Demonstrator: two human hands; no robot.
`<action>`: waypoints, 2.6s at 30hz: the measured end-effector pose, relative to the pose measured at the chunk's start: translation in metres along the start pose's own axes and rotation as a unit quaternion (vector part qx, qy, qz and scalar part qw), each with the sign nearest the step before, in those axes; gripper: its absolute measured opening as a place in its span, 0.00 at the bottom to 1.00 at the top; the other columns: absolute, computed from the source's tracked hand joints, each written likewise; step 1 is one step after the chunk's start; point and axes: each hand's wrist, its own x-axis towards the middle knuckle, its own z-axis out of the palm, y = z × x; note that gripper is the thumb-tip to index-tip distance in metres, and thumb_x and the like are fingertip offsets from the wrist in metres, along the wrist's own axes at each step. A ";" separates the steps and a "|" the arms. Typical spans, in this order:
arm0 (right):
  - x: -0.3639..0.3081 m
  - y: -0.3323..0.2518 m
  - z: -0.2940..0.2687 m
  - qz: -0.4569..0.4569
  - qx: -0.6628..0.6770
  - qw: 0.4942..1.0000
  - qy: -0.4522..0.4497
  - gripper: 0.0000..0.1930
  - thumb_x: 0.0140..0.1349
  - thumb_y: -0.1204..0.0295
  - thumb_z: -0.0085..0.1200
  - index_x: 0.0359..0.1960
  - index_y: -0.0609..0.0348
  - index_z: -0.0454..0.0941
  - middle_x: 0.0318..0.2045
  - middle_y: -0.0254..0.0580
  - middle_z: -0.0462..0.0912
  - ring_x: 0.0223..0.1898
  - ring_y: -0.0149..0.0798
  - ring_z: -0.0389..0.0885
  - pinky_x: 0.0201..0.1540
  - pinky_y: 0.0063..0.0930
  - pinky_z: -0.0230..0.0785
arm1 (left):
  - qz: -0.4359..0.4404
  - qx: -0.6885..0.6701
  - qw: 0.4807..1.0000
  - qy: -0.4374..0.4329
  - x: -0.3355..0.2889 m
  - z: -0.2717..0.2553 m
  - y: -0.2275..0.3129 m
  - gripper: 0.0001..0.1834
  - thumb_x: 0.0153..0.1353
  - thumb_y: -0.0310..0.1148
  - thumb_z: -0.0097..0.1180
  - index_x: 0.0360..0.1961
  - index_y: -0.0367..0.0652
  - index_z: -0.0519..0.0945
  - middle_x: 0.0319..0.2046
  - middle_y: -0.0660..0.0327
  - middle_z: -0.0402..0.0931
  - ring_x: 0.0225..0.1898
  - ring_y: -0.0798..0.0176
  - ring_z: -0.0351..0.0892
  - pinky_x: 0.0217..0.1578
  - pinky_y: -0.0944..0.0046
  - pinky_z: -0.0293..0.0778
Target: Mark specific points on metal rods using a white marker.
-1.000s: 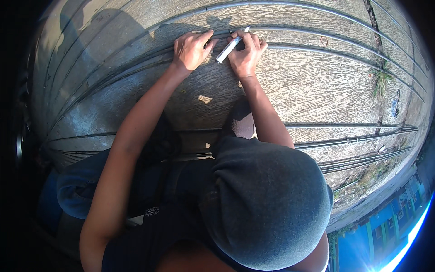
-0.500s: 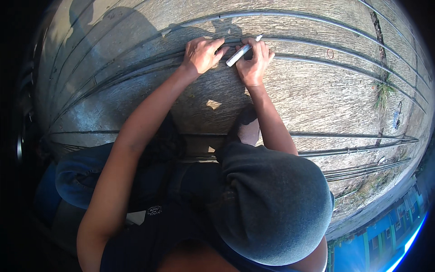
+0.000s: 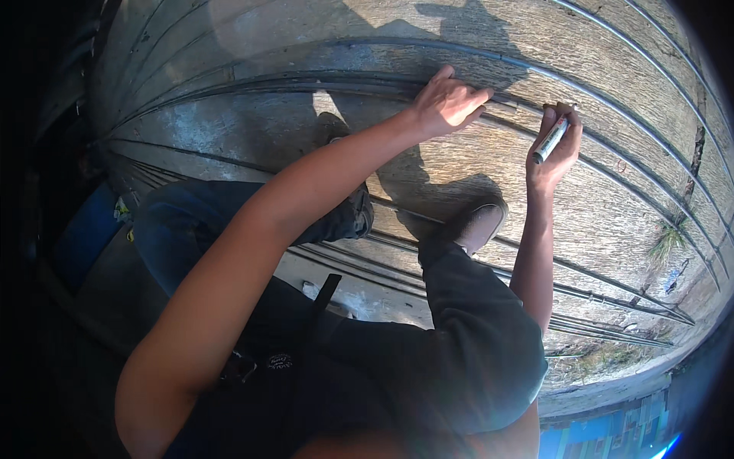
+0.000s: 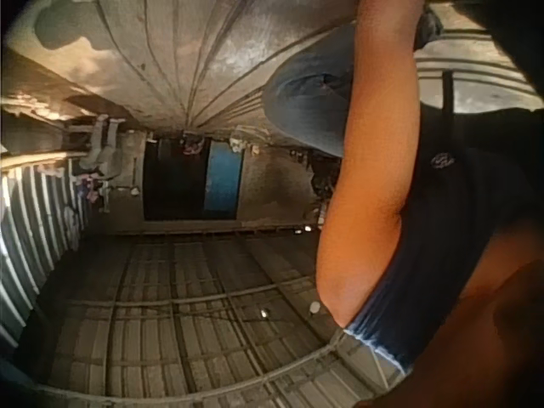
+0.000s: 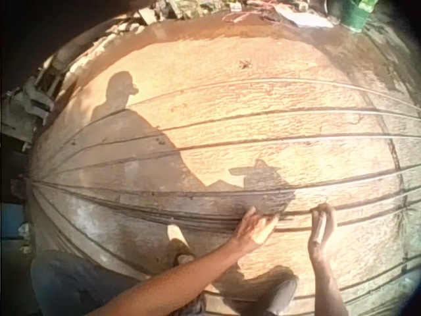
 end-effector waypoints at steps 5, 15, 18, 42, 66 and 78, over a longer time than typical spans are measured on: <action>0.010 -0.089 -0.023 0.147 -0.076 0.963 -0.211 0.17 0.75 0.63 0.49 0.55 0.62 0.78 0.36 0.47 0.88 0.37 0.35 0.85 0.42 0.30 0.75 | -0.085 -0.042 0.992 -0.080 -0.057 -0.104 0.012 0.10 0.63 0.27 0.53 0.45 0.43 0.82 0.19 0.57 0.80 0.24 0.54 0.81 0.47 0.46 0.72; -0.010 -0.364 -0.077 0.177 -0.143 0.903 -0.365 0.19 0.69 0.57 0.58 0.47 0.63 0.84 0.35 0.53 0.87 0.40 0.43 0.87 0.45 0.36 0.75 | -0.251 -0.111 0.961 0.026 -0.257 -0.371 0.052 0.06 0.66 0.34 0.57 0.39 0.44 0.81 0.28 0.49 0.82 0.33 0.43 0.83 0.35 0.44 0.77; -0.020 -0.434 -0.075 0.219 -0.135 0.891 -0.374 0.19 0.68 0.57 0.60 0.47 0.61 0.85 0.36 0.52 0.88 0.42 0.42 0.87 0.47 0.37 0.74 | -0.327 -0.142 0.933 0.049 -0.310 -0.435 0.067 0.07 0.67 0.35 0.57 0.40 0.43 0.81 0.29 0.49 0.82 0.33 0.42 0.83 0.34 0.44 0.77; -0.126 -0.702 0.210 0.292 -0.035 0.908 -0.298 0.16 0.64 0.66 0.60 0.51 0.59 0.81 0.27 0.37 0.83 0.23 0.28 0.79 0.22 0.22 0.66 | -0.548 -0.209 0.805 0.089 -0.688 -0.757 -0.125 0.17 0.73 0.42 0.54 0.49 0.41 0.84 0.33 0.51 0.86 0.35 0.50 0.87 0.35 0.51 0.80; -0.352 -0.959 0.625 0.384 0.084 0.899 -0.192 0.15 0.68 0.62 0.60 0.44 0.63 0.84 0.25 0.33 0.80 0.25 0.26 0.76 0.28 0.22 0.66 | -0.281 -0.263 0.923 -0.013 -0.836 -0.857 -0.519 0.11 0.67 0.38 0.60 0.37 0.42 0.86 0.30 0.50 0.84 0.32 0.45 0.84 0.34 0.50 0.78; -0.379 -0.756 0.789 0.350 0.147 0.907 -0.181 0.15 0.67 0.64 0.59 0.46 0.65 0.84 0.33 0.44 0.88 0.30 0.31 0.85 0.32 0.24 0.73 | -0.135 -0.139 0.951 -0.240 -0.811 -0.688 -0.691 0.11 0.66 0.38 0.60 0.39 0.43 0.87 0.34 0.51 0.85 0.38 0.45 0.85 0.41 0.49 0.79</action>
